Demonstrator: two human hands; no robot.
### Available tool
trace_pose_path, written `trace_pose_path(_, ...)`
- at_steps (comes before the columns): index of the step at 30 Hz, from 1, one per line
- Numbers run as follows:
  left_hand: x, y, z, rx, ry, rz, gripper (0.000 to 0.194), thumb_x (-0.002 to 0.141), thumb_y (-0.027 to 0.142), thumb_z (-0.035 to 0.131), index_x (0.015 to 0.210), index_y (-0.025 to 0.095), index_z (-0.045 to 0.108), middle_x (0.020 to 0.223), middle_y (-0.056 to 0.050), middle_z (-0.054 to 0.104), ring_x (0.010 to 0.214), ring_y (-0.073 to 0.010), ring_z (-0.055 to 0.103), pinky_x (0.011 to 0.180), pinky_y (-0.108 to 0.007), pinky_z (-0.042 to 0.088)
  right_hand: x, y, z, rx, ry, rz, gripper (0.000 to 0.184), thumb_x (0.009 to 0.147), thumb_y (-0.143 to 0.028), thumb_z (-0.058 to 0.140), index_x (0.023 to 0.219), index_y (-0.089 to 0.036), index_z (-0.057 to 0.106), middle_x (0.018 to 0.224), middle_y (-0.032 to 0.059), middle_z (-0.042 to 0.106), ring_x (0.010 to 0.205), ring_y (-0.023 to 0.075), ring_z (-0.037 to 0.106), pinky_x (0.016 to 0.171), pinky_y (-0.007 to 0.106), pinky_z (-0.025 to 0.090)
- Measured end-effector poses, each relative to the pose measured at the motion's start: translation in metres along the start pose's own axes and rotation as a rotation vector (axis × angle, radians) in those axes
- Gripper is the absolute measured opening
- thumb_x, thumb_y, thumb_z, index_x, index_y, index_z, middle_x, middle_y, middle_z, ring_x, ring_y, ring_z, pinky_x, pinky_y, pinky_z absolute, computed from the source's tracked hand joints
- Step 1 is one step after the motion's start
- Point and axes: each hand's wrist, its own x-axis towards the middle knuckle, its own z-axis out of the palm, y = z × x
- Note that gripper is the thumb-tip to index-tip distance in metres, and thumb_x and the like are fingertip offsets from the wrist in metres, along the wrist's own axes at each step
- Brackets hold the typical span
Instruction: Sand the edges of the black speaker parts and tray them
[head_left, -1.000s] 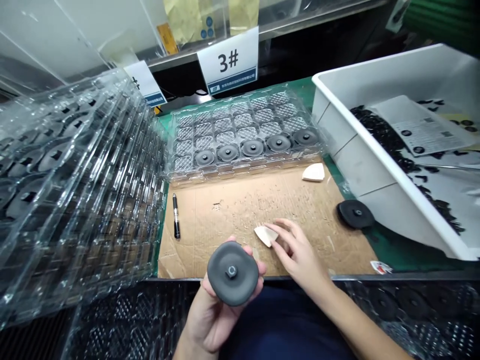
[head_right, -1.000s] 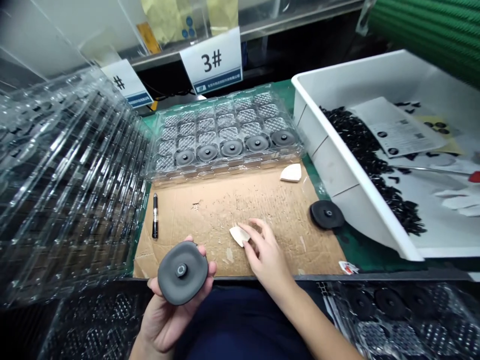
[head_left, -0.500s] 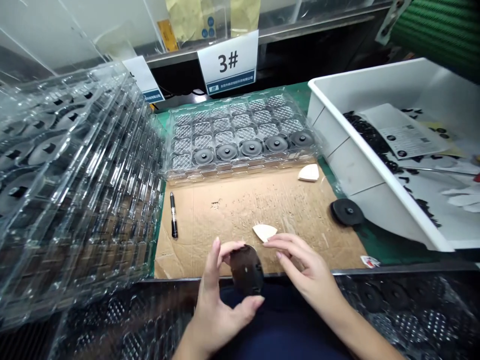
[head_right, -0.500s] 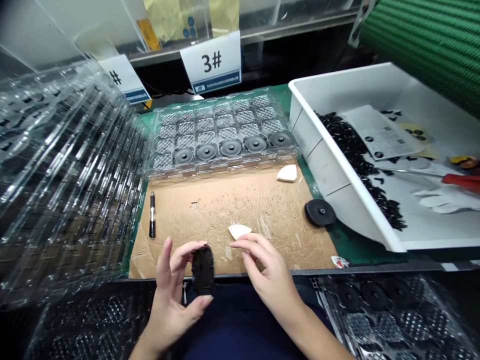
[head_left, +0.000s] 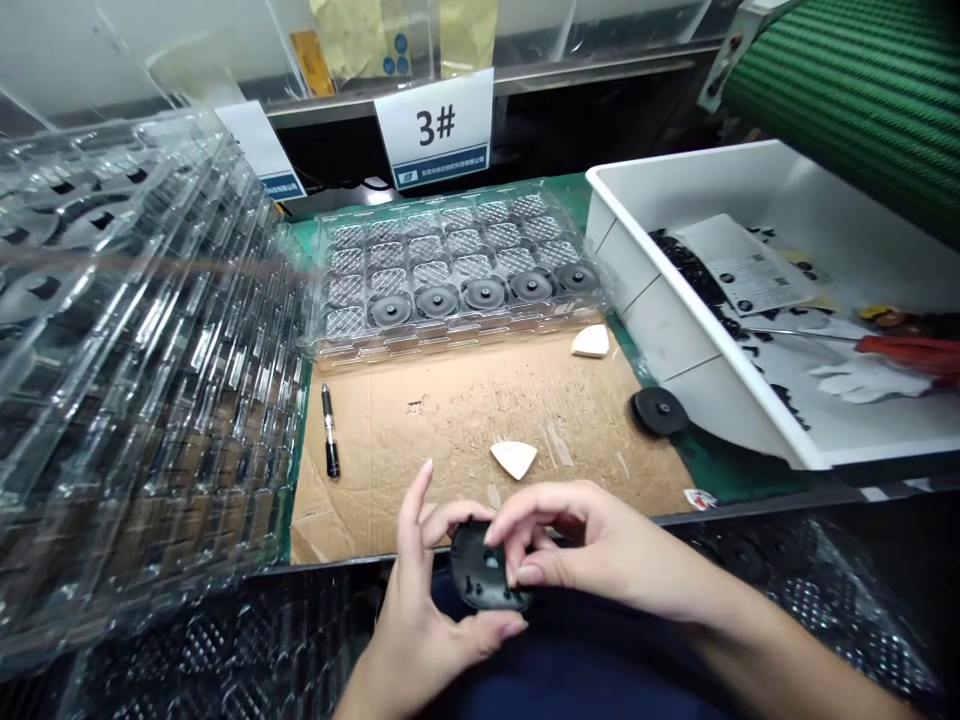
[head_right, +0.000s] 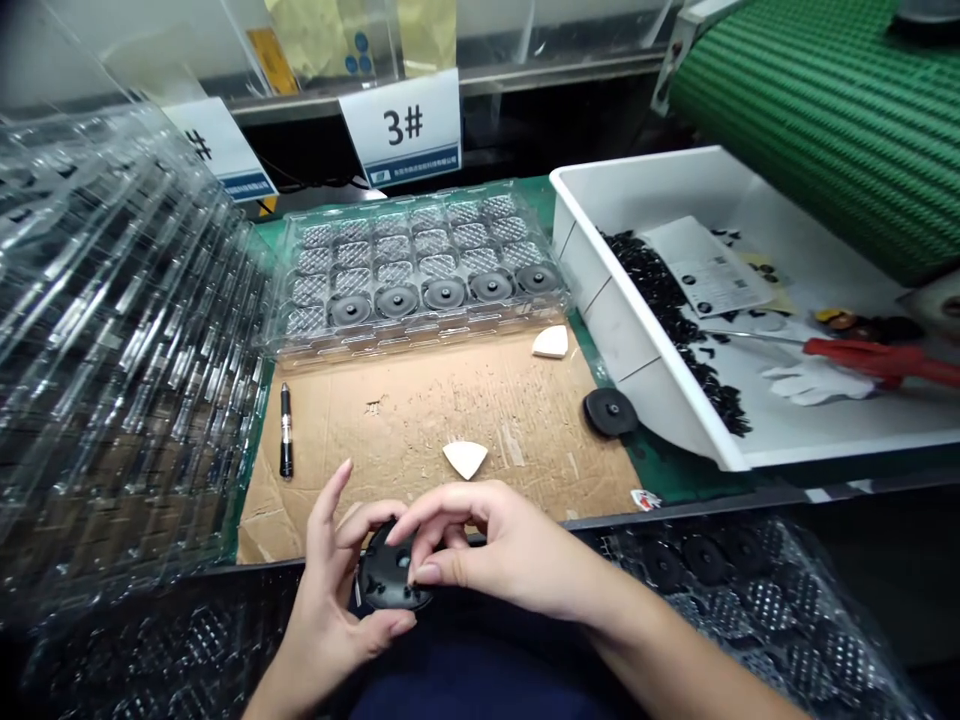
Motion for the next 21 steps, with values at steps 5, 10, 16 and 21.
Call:
trace_pose_path(5,0.000,0.004,-0.006,-0.038,-0.161,-0.142,0.101,0.059,0.044,0.076,0.139,0.034,0.015,0.104,-0.004,0.063,0.097,-0.0258,0.058,0.092,-0.038,0.036,0.001,-0.005,0.002,0.181,-0.077,0.061,0.011,0.071,-0.013,0.071,0.081,-0.016,0.069,0.070,-0.0032,0.065,0.064,0.0049,0.059,0.065,0.016,0.046)
trace_pose_path(10,0.001,0.005,-0.004,-0.038,-0.179,-0.144,0.102,0.055,0.045,0.078,0.138,0.035,0.020,0.100,-0.003,0.064,0.094,-0.0259,0.060,0.092,-0.038,0.036,-0.004,-0.001,0.004,0.140,-0.046,0.054,0.007,0.070,-0.015,0.072,0.075,-0.016,0.068,0.073,-0.0023,0.066,0.068,0.0069,0.062,0.067,0.018,0.048)
trace_pose_path(16,0.002,0.005,0.001,-0.008,-0.214,-0.163,0.100,0.054,0.044,0.079,0.137,0.034,0.024,0.100,-0.005,0.066,0.094,-0.0271,0.060,0.091,-0.039,0.037,-0.010,0.006,-0.001,0.208,-0.001,0.094,0.010,0.065,-0.014,0.075,0.071,-0.016,0.068,0.066,-0.0029,0.066,0.061,0.0071,0.062,0.063,0.018,0.050)
trace_pose_path(21,0.004,0.004,0.005,0.027,-0.226,-0.123,0.102,0.051,0.042,0.080,0.137,0.034,0.025,0.098,-0.005,0.067,0.089,-0.0264,0.062,0.090,-0.039,0.039,-0.016,0.008,-0.006,0.221,-0.048,0.041,0.007,0.071,-0.012,0.070,0.067,-0.014,0.064,0.067,-0.0016,0.065,0.065,0.0069,0.063,0.067,0.019,0.049)
